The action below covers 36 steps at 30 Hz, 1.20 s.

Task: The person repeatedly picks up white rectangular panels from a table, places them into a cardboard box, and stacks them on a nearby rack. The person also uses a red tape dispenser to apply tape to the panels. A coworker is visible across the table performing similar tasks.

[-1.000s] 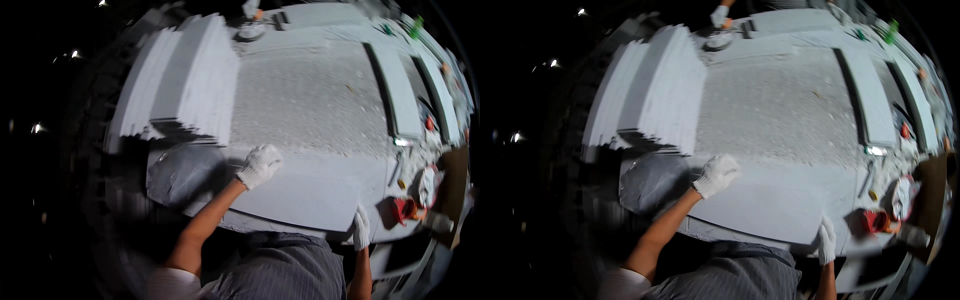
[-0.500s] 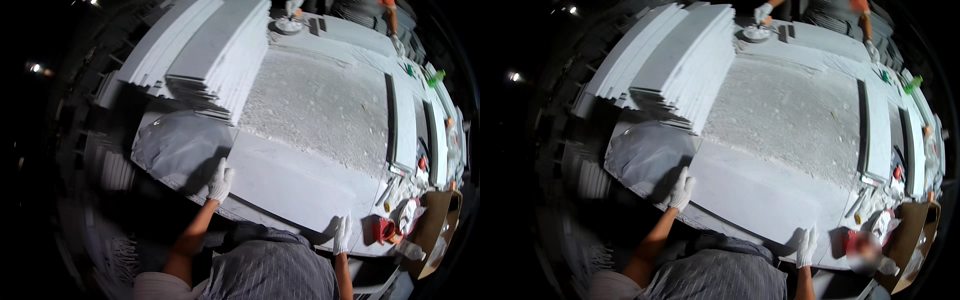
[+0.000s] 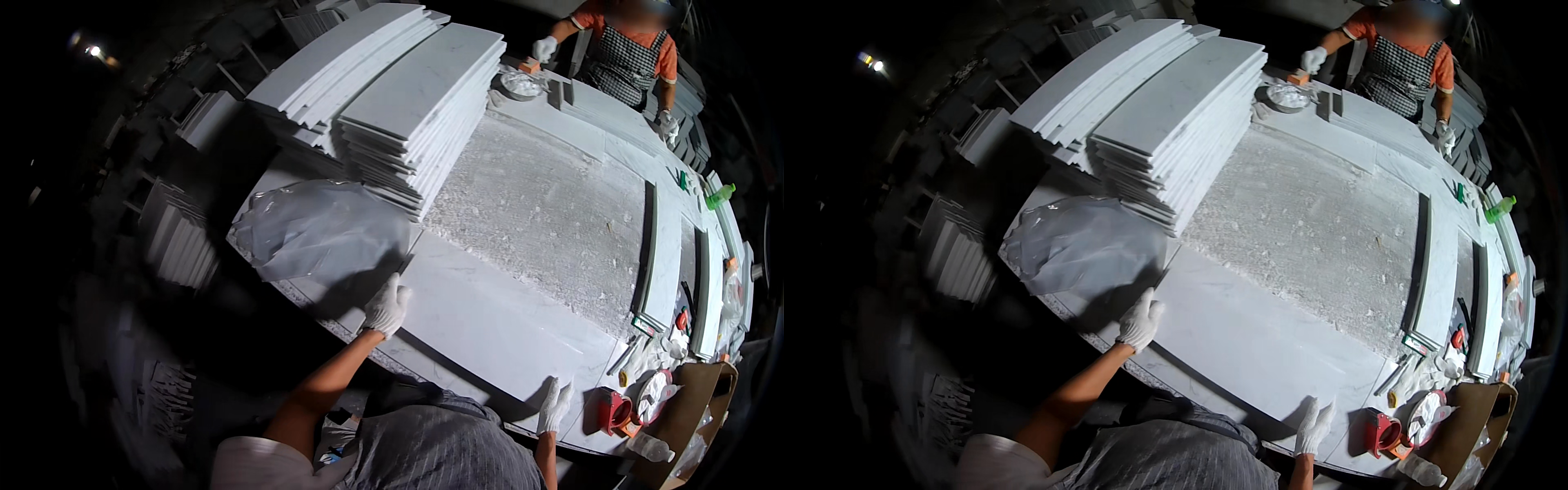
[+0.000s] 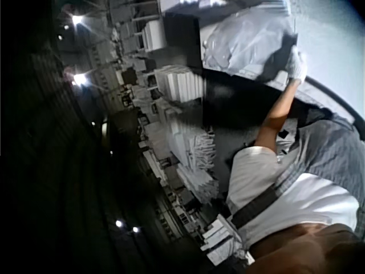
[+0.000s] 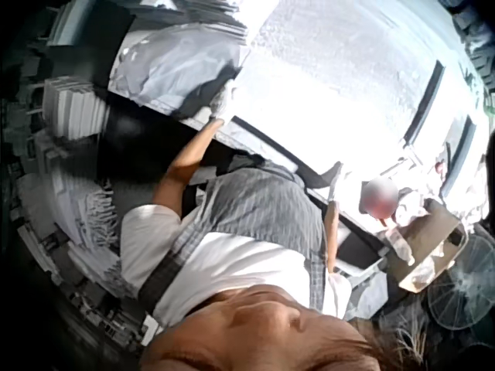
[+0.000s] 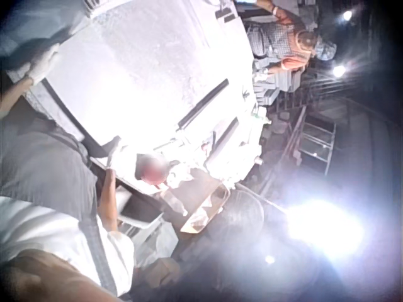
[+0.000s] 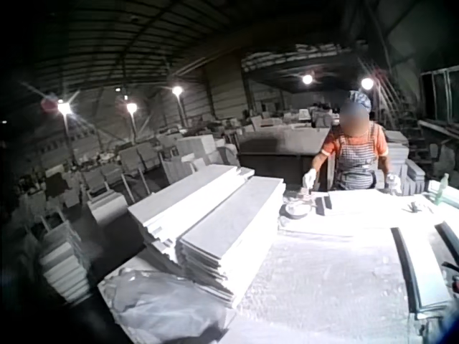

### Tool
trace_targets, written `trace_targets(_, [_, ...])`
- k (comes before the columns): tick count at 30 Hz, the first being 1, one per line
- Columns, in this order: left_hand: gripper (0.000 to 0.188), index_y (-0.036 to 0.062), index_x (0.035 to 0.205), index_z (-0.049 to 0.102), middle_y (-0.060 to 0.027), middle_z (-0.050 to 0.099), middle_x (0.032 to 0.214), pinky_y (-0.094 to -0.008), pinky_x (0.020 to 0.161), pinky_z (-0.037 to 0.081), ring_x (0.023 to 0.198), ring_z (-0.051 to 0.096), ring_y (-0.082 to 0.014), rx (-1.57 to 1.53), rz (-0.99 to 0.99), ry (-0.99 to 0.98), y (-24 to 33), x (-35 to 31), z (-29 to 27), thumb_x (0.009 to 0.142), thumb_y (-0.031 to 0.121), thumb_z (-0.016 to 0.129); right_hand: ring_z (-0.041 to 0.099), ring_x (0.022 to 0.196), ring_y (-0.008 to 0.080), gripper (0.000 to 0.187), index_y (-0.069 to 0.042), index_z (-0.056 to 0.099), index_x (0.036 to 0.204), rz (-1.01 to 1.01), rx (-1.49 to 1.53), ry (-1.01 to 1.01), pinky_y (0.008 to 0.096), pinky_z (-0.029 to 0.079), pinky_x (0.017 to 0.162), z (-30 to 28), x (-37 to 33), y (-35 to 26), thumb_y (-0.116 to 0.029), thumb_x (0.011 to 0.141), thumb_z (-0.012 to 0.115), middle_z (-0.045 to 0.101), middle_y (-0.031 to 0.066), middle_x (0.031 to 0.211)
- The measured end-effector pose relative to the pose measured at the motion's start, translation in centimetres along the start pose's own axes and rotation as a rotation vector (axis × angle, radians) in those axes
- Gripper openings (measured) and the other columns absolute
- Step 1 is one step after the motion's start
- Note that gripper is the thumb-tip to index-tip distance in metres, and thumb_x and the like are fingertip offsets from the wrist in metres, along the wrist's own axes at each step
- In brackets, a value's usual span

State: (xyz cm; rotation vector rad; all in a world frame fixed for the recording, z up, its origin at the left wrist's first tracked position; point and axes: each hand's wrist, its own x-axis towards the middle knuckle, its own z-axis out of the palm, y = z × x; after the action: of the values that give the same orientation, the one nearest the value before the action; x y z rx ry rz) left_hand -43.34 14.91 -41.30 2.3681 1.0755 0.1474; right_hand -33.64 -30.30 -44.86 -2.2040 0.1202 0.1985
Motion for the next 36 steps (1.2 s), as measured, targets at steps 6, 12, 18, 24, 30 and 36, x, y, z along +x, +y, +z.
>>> trace_targets(6, [0.043,0.008,0.121,0.049,-0.0218,0.065,0.109,-0.0533,0.082,0.048,0.098,0.063,-0.0427,0.06,-0.033,-0.055,0.8,0.1,-0.8,0.095,0.042,0.05,0.05,0.124,0.0372,0.059,0.006,0.043,0.139,0.024,-0.109,0.066,0.0402,0.036,0.107,0.6,-0.4,-0.3,-0.032,0.096,0.059,0.052,0.0271,0.133])
trace_targets(12, [0.046,0.0078,0.119,0.049,-0.0225,0.065,0.107,-0.0542,0.082,0.047,0.098,0.062,-0.0433,-0.02,0.091,-0.106,0.2,1.7,-1.6,0.094,0.046,0.052,0.05,0.121,0.0431,0.059,0.005,0.045,0.137,-0.007,-0.189,0.084,0.0441,0.039,0.103,0.5,-0.1,-0.8,-0.038,0.098,0.052,0.053,0.03,0.129])
trace_targets(18, [0.057,0.0053,0.134,0.044,-0.024,0.061,0.12,-0.0495,0.091,0.047,0.109,0.059,-0.0422,-0.016,0.087,-0.1,-1.6,1.1,-0.5,0.094,0.046,0.053,0.052,0.117,0.0446,0.059,0.004,0.045,0.137,-0.026,-0.257,0.127,0.0461,0.042,0.1,0.6,0.4,-3.1,-0.039,0.097,0.053,0.055,0.0299,0.125])
trace_targets(24, [0.044,0.002,0.121,0.049,-0.0235,0.063,0.111,-0.0471,0.085,0.047,0.101,0.062,-0.0392,-0.148,0.2,-0.219,-2.3,2.5,-0.9,0.095,0.037,0.05,0.055,0.111,0.0441,0.072,0.001,0.049,0.134,0.096,-0.165,0.083,0.0463,0.044,0.097,-1.0,0.5,-7.0,-0.05,0.086,0.061,0.058,0.0305,0.119])
trace_targets(30, [0.049,0.0018,0.134,0.045,-0.0247,0.061,0.118,-0.0457,0.086,0.048,0.104,0.06,-0.0395,-0.01,0.335,-0.179,-4.4,3.4,-0.1,0.099,0.036,0.051,0.057,0.105,0.0433,0.064,-0.003,0.051,0.129,0.048,-0.149,0.281,0.0474,0.045,0.092,-0.8,-0.8,-4.7,-0.05,0.087,0.06,0.061,0.0241,0.114])
trace_targets(36, [0.062,0.0039,0.146,0.032,-0.0211,0.044,0.143,-0.0459,0.104,0.038,0.127,0.047,-0.0395,0.397,0.47,0.089,2.0,-1.8,-3.1,0.093,0.024,0.059,0.058,0.114,0.0346,0.067,-0.007,0.041,0.145,-0.174,0.021,0.476,0.045,0.042,0.104,-4.0,-6.4,-10.5,-0.036,0.09,0.065,0.059,0.0174,0.127])
